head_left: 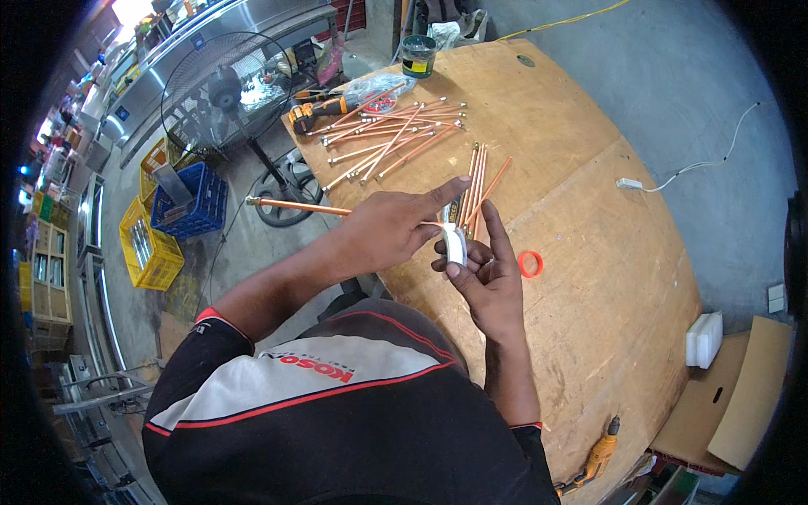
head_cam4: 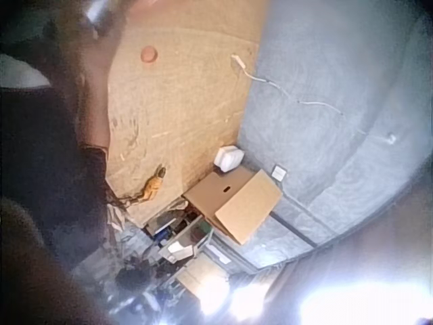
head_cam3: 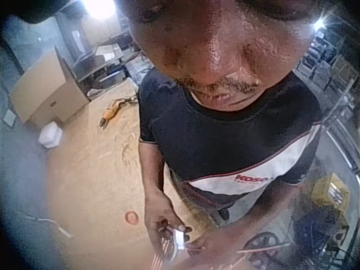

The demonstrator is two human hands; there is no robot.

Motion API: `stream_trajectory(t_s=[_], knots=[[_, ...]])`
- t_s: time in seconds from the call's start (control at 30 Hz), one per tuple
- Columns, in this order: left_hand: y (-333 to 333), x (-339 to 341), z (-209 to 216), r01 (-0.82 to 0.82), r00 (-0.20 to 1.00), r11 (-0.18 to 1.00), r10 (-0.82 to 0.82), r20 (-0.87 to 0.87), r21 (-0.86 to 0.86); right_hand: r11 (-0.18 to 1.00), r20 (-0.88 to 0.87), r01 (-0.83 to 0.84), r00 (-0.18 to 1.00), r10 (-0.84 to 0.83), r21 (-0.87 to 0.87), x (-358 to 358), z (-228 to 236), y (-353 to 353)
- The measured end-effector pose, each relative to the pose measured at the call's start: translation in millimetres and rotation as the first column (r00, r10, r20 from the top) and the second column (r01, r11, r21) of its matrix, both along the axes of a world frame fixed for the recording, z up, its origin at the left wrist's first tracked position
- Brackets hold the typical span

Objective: The person wraps white tape around the ends of multiple copper pipes on a wooden workbench. They pick up each pipe, apply tape by hand, and place the finished pieces back on the table.

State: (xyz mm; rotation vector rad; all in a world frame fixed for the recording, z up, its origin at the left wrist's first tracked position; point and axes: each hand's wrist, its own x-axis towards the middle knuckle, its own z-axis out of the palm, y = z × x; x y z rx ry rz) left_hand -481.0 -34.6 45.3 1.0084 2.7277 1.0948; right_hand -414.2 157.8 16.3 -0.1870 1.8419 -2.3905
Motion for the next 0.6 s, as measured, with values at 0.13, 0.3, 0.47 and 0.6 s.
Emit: stream_trajectory(t_s=[0.13, 0.3, 0.47, 0.6], knots=[[4, -3, -3, 0.038, 0.998, 0.993, -0.042, -0.037, -0.113, 0.988, 0.019, 0.024, 1.0, -0.021, -0.151, -6, 7, 1], [8, 3, -13, 0.09, 0.994, 0.995, -0.093, -0.054, -0.048, 0.991, -0.041, 0.056, 0.997, -0.062, -0.121, -20, 6, 2], [3, 3, -10, 0.122, 0.992, 0.993, -0.122, -0.014, -0.003, 0.986, -0.029, 0.049, 0.998, -0.054, -0.162, -30, 5, 2], [-1, 4, -8, 0.142, 0.99, 0.989, -0.141, 0.009, -0.035, 0.999, -0.144, 0.047, 0.988, -0.049, -0.022, -39, -20, 7]])
